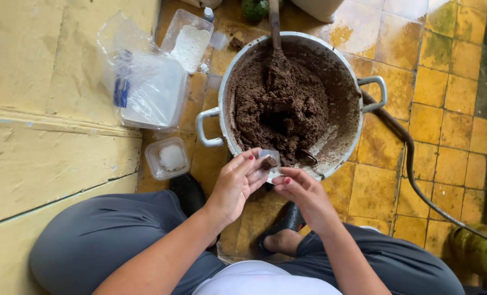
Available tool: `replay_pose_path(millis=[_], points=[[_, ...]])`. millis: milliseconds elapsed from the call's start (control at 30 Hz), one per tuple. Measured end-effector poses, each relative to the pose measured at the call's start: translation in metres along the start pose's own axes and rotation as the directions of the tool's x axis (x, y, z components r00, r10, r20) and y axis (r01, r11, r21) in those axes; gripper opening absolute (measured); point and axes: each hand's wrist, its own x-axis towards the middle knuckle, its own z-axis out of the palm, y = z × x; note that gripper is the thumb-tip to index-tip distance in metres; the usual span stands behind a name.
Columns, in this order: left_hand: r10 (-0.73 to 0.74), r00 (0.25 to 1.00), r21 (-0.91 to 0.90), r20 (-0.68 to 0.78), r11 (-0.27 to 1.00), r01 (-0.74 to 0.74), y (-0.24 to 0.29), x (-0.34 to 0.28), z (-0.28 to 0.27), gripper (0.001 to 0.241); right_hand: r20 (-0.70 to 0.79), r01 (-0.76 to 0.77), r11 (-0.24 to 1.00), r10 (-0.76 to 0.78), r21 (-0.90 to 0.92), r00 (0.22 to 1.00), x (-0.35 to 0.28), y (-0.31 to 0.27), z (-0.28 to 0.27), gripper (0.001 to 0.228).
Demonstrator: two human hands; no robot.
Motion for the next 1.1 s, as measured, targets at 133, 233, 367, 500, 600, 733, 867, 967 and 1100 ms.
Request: replay_pose_path(millis=[133,233,367,500,600,733,867,967,1100], points=[[-0.027,0.999,0.031,-0.021,0.999,0.028,-0.019,0.000,-0.002,0.045,0.008,-0.066,0.965,0.066,0.254,0.998,0.008,0.018,0.003,0.036],[-0.045,0.999,0.077,-0.027,0.996,0.047,-0.023,-0.003,0.000,0.043,-0.021,-0.056,0.973,0.062,0.224,0.998,0.009,0.022,0.000,0.034],[-0.059,0.997,0.121,-0.047,0.991,0.064,-0.049,0.017,-0.024,0.041,0.003,-0.091,0.980,0.092,0.178,0.996,0.006,0.013,-0.005,0.035],[-0.039,0.997,0.135,-0.064,0.990,0.047,-0.050,0.015,-0.023,0.042,0.020,-0.084,0.975,0.082,0.205,0.996,0.003,0.001,-0.002,0.038],[-0.020,0.997,0.150,-0.077,0.988,0.031,-0.043,0.011,-0.016,0.041,0.030,-0.083,0.981,0.079,0.178,0.996,0.005,0.016,-0.003,0.042],[-0.025,0.993,0.189,-0.113,0.981,0.046,-0.041,0.010,-0.014,0.031,-0.006,-0.009,0.995,0.009,0.102,1.000,0.009,0.035,-0.007,0.038],[-0.027,0.990,0.270,-0.139,0.961,0.065,-0.046,0.016,-0.018,0.023,-0.008,0.107,0.994,-0.108,-0.022,0.994,0.003,0.024,-0.005,0.033],[0.005,0.988,0.332,-0.152,0.942,0.046,-0.049,0.016,-0.017,0.020,0.015,0.272,0.944,-0.274,-0.185,0.962,0.000,0.018,-0.004,0.031],[0.023,0.986,0.378,-0.163,0.925,0.041,-0.050,0.017,-0.018,0.019,0.079,0.435,0.824,-0.438,-0.362,0.896,0.000,0.015,-0.005,0.034]])
